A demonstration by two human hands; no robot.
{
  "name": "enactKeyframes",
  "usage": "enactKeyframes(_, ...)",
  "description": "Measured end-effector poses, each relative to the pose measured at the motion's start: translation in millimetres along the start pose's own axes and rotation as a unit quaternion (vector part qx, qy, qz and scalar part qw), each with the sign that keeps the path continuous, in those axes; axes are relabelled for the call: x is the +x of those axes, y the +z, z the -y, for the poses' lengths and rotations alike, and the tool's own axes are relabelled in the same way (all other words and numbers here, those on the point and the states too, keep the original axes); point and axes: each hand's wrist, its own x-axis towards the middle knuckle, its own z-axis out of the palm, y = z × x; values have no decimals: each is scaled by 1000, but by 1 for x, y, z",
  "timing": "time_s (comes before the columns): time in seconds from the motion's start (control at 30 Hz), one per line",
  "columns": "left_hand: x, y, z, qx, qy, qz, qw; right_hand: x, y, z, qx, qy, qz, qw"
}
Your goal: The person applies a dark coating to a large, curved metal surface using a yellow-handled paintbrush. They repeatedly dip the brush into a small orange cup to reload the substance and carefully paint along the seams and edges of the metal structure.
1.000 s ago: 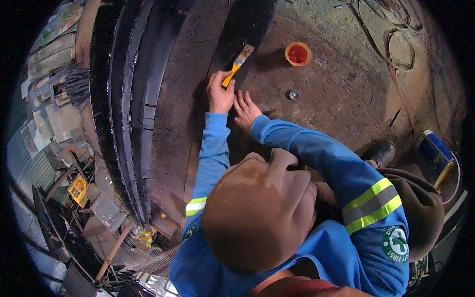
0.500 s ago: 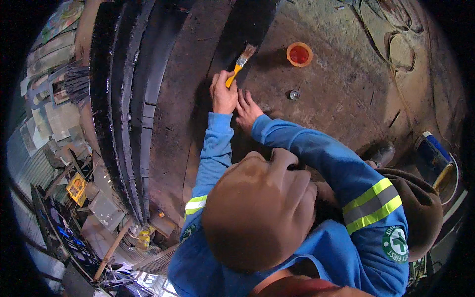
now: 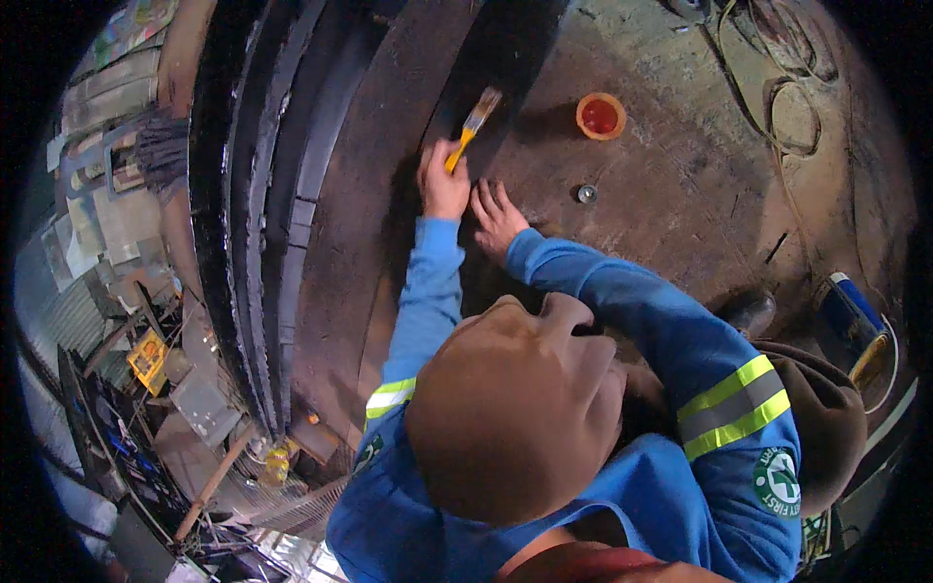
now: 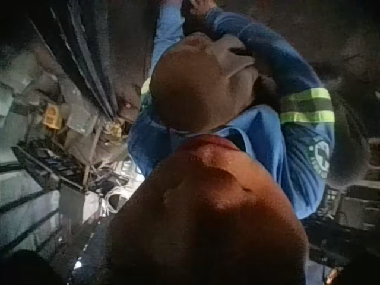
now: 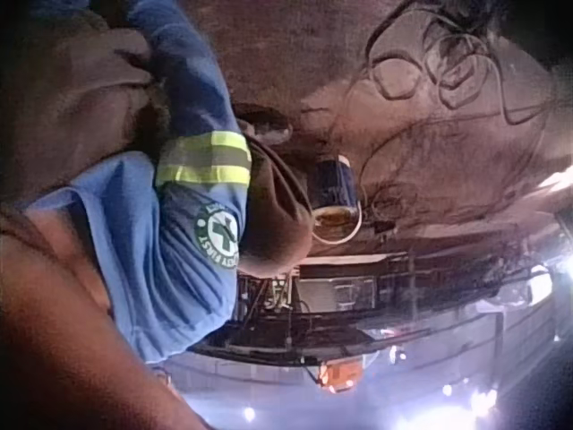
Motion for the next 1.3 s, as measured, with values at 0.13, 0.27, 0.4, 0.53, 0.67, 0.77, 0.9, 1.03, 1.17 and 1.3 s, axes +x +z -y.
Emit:
enactKeyframes(0.13, -80, -36, 31, 42, -54, 0, 998, -3, -12, -1, 64, -7, 39, 997)
enactKeyframes(0.27, -102, -52, 30, 7, -118, -32, 992, -8, -10, -5, 56, -16, 46, 997)
enactKeyframes(0.4, -50, -38, 2, -204, -117, -31, 972, -4, -9, -2, 25, -35, 25, 999)
enactKeyframes(0.53, -23, -18, 28, -183, -142, 11, 973, -2, -17, -2, 28, -33, 37, 998)
enactKeyframes(0.67, -69, -30, 55, -125, -230, -29, 965, -3, -4, -1, 62, -2, -30, 998)
enactKeyframes(0.77, -57, -22, 46, -189, -178, -73, 963, -2, -6, -2, 61, 5, 2, 998)
enactKeyframes(0.9, -14, -9, 26, -120, -179, -58, 975, -3, -15, -4, 12, -22, 48, 999)
enactKeyframes(1.03, -62, -4, 52, -115, -253, -48, 960, -1, -16, -10, 22, -39, 82, 996)
enactKeyframes(1.17, -36, -7, 29, -171, -190, -88, 963, -5, -8, 3, 10, -26, 61, 998)
enactKeyframes(1.3, -31, -1, 29, -120, -193, -73, 971, -5, -9, -8, 8, -40, 51, 998)
